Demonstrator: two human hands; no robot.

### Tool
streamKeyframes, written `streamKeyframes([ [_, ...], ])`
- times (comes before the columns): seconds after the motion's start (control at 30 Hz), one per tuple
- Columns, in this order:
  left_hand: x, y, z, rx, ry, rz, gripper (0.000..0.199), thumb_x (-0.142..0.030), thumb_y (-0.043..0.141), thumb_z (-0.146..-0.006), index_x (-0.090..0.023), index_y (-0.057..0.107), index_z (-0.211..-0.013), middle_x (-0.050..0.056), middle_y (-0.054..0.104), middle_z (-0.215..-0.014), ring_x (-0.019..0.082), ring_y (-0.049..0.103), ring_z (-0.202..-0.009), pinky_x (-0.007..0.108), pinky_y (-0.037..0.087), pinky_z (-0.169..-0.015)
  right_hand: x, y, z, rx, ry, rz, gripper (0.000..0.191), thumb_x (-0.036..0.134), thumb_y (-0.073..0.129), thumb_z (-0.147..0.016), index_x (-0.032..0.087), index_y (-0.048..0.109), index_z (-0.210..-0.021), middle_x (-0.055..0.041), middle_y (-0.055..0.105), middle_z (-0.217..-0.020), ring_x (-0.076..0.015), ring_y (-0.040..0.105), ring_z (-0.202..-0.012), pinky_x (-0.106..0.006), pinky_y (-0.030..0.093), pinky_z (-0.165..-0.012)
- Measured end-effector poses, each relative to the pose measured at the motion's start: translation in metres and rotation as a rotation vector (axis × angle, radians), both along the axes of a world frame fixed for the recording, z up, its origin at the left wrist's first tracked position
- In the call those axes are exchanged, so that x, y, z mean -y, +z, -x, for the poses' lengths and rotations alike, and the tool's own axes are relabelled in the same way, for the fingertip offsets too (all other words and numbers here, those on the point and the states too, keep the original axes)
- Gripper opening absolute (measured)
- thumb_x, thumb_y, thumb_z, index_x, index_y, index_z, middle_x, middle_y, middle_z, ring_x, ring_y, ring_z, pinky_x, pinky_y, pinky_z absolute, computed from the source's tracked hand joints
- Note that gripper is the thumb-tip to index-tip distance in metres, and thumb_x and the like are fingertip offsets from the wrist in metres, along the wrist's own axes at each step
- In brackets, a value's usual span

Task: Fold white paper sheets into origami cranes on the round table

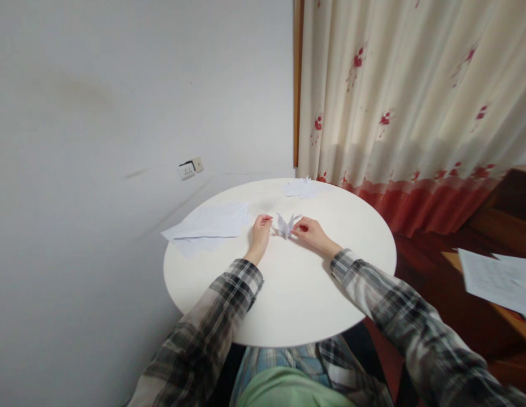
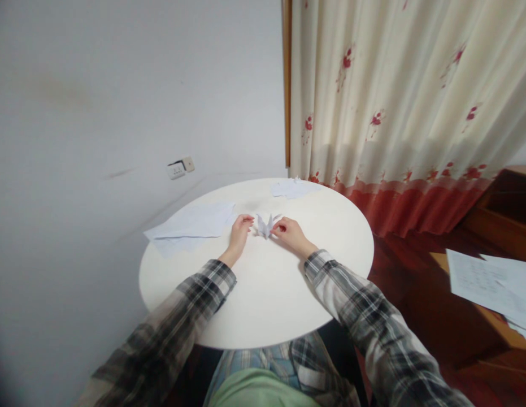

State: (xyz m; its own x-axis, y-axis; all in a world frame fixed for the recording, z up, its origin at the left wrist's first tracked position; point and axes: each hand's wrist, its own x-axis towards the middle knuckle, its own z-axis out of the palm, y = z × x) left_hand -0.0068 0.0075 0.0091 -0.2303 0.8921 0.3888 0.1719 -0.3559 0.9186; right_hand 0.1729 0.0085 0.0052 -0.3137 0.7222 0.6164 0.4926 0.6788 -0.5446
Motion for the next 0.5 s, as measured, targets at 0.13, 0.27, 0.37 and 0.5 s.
streamKeyframes([
  [0.13,0.006,0.004,-0.007,-0.159,-0.107,-0.114,0.018,-0.007,0.044,-0.068,-0.016,0.059,-0.073,0.002,0.059,-0.080,0.013,0.054,-0.079,0.026,0.042,-0.071,-0.005,-0.002,-0.002,-0.020,-0.136,-0.036,0.011,0.025,0.057,-0.073,0.016,0.063,-0.070,0.0014,0.052,-0.059,-0.0095,0.044,-0.056,-0.022,0.032,-0.055],
  [0.27,0.010,0.005,-0.010,-0.310,-0.095,-0.185,0.023,-0.004,0.043,-0.068,-0.015,0.063,-0.069,0.003,0.057,-0.077,0.014,0.053,-0.079,0.025,0.042,-0.069,-0.005,0.002,-0.004,-0.082,-0.202,-0.031,0.011,0.021,0.053,-0.072,0.016,0.062,-0.072,0.0023,0.050,-0.057,-0.0096,0.043,-0.054,-0.021,0.032,-0.054],
  [0.37,0.011,0.004,-0.008,-0.385,-0.057,-0.217,0.027,-0.003,0.042,-0.069,-0.016,0.065,-0.069,0.002,0.054,-0.074,0.012,0.053,-0.075,0.024,0.042,-0.068,0.002,0.008,-0.002,-0.154,-0.175,-0.045,0.012,0.023,0.051,-0.074,0.015,0.060,-0.075,0.0023,0.051,-0.058,-0.0094,0.043,-0.053,-0.021,0.032,-0.053],
  [0.5,0.014,0.004,-0.008,-0.576,-0.050,-0.295,0.027,-0.005,0.044,-0.071,-0.018,0.067,-0.073,0.001,0.053,-0.074,0.013,0.051,-0.076,0.026,0.042,-0.073,0.015,0.014,0.002,-0.199,-0.114,-0.070,0.022,0.034,0.047,-0.079,0.016,0.057,-0.071,0.0013,0.053,-0.060,-0.0090,0.043,-0.053,-0.021,0.034,-0.054],
])
